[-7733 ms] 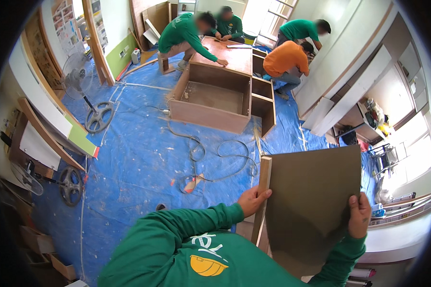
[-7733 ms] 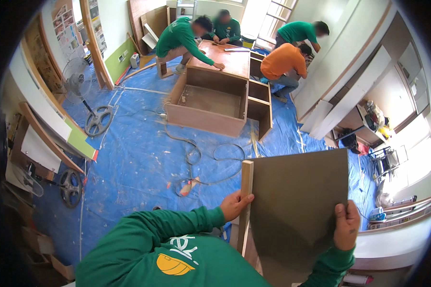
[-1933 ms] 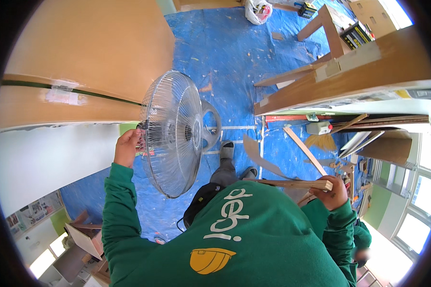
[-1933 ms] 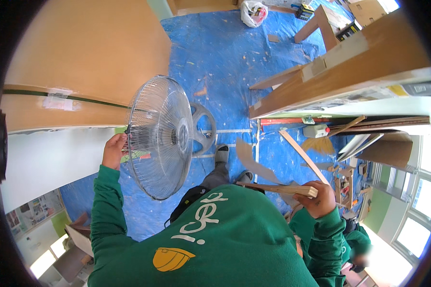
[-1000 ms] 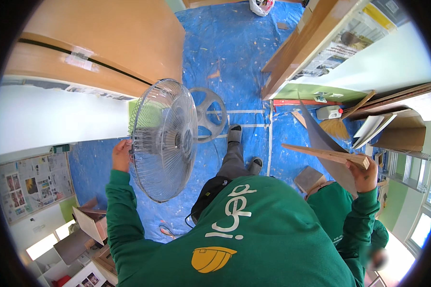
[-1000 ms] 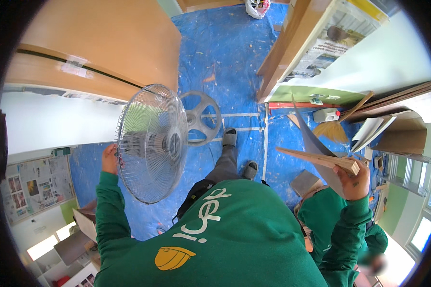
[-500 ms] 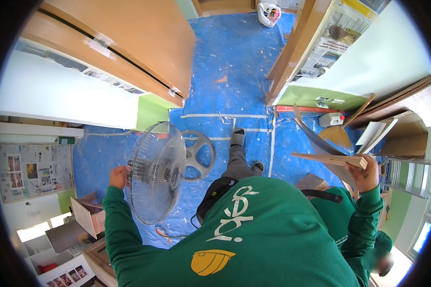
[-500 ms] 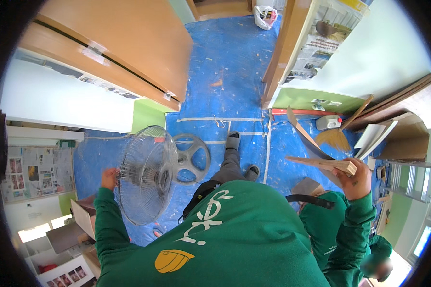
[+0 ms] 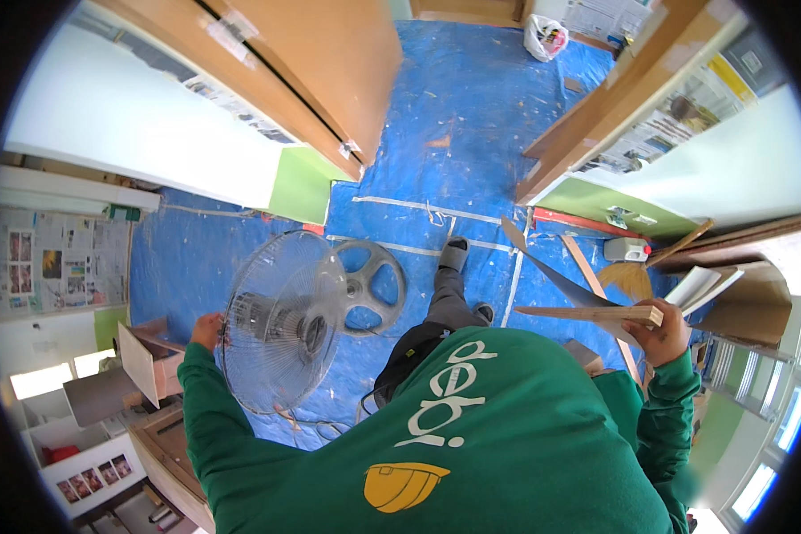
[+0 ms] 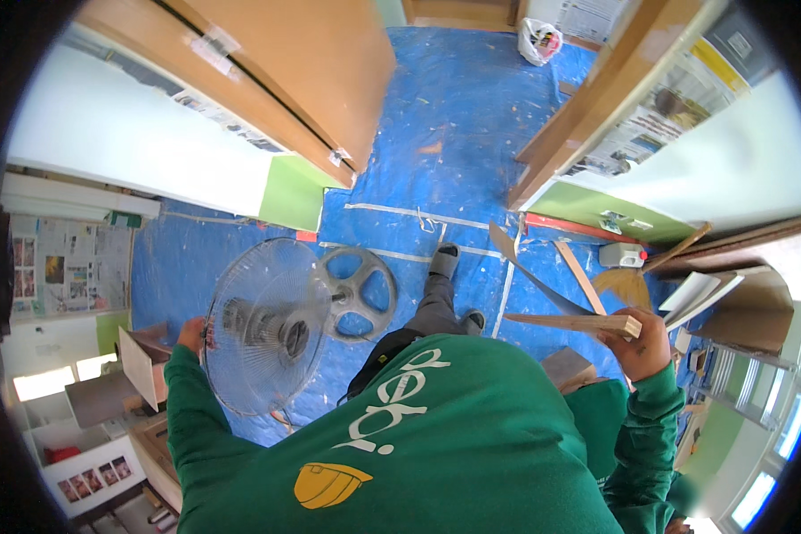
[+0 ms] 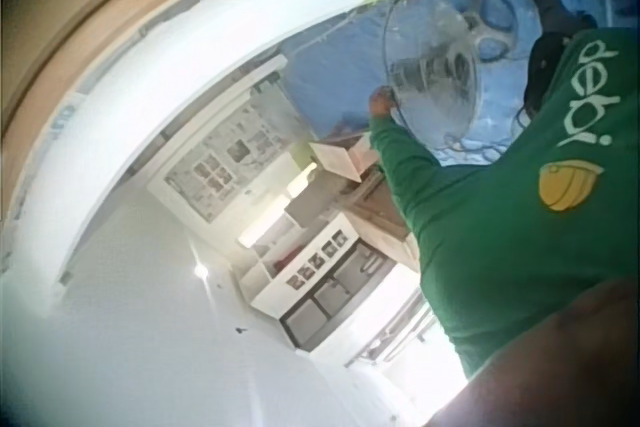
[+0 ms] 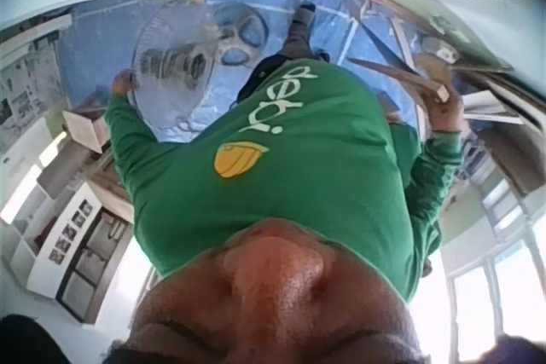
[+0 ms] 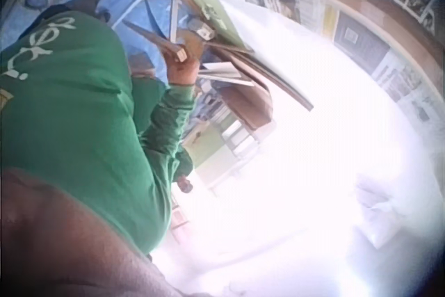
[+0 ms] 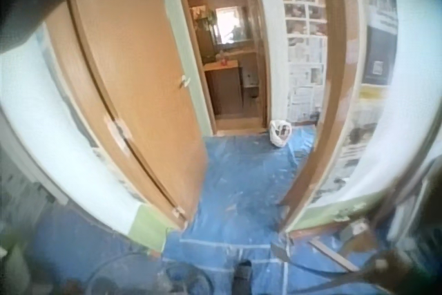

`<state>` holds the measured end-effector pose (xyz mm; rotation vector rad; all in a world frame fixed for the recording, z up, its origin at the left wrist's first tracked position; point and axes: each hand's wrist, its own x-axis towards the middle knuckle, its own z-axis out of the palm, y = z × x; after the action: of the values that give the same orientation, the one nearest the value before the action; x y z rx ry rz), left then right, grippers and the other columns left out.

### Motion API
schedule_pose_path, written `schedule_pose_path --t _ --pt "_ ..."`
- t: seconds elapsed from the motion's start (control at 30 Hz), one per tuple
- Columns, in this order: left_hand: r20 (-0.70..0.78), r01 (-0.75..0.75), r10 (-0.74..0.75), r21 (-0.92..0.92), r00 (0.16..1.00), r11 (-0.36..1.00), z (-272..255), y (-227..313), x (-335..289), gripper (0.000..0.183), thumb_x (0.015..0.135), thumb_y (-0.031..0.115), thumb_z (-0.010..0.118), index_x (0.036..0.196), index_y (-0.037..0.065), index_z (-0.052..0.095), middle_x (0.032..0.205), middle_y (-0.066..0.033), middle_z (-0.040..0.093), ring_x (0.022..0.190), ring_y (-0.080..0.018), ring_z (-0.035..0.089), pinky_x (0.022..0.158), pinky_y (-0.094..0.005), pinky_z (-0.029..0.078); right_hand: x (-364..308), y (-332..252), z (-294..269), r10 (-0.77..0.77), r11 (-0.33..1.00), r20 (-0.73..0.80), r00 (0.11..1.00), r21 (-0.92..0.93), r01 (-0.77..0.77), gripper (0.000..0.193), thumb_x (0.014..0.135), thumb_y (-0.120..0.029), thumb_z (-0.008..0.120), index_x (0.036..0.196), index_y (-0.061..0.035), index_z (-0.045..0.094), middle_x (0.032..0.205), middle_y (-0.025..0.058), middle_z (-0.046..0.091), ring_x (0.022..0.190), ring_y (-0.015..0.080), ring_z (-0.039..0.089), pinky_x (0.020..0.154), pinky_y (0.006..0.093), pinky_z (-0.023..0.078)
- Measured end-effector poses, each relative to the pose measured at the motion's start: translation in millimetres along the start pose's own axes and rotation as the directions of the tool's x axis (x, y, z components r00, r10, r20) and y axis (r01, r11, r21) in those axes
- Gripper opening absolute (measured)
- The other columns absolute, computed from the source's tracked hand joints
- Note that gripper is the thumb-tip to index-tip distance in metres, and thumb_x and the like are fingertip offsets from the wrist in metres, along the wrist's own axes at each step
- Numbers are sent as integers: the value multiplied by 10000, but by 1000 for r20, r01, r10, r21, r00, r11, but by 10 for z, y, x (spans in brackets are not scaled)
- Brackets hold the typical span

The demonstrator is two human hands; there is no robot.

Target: The person retrieves a wooden trim strip and a cabinet door panel, then positions the trim along the edge of the panel. They use a utility knife to cut the trim to length and press it into place on the door panel.

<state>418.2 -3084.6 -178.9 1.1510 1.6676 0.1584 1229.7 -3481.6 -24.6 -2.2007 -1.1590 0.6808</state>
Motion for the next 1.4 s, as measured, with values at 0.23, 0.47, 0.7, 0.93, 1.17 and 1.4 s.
schedule_pose_path --t 0.23,0.47,0.7,0.93,1.17,1.4 --pt "-34 231 -230 27 973 973 -39 282 127 174 957 188 600 957 29 671 752 -66 624 666 -176 653 584 -370 577 112 -124 194 -76 996 41 996 -45 77 201 718 -77 842 866 -21 718 801 140 666 746 313 649 669 396 495" --pt "99 221 -276 374 956 901 7 823 -24 131 894 72 647 1007 14 682 916 -75 705 893 -187 711 741 -366 617 466 -287 390 -152 977 98 984 -139 164 204 740 -162 831 874 -48 728 824 170 681 788 369 651 690 440 515" --pt "93 -234 229 641 969 731 -64 1958 506 347 956 291 645 740 21 677 754 -76 682 707 -170 633 613 -346 491 1166 -655 585 -177 972 93 980 -140 189 243 736 -181 846 877 -29 721 815 161 684 726 351 662 672 422 524" --pt "253 -489 421 530 871 693 1101 4775 759 439 996 294 599 644 32 584 560 -66 558 544 -181 554 558 -385 446 2391 -1180 891 -173 972 108 979 -143 187 307 762 -269 838 943 -46 729 848 182 697 791 368 686 717 430 542" --pt "652 -842 599 116 465 527 3052 5500 2423 331 892 80 618 1215 30 667 1069 -163 714 960 -279 687 850 -389 538 3593 -1604 1119 -182 981 126 975 -39 188 276 786 -290 771 959 -78 731 891 188 698 867 405 664 766 481 531" --pt "450 -987 892 -129 32 100 4449 6018 1673 942 696 380 901 1435 19 440 1269 -192 606 1206 -336 586 992 -437 482 4593 -1903 960 -205 979 1 979 12 205 259 762 -299 754 904 -86 719 834 195 685 809 425 652 732 508 523"
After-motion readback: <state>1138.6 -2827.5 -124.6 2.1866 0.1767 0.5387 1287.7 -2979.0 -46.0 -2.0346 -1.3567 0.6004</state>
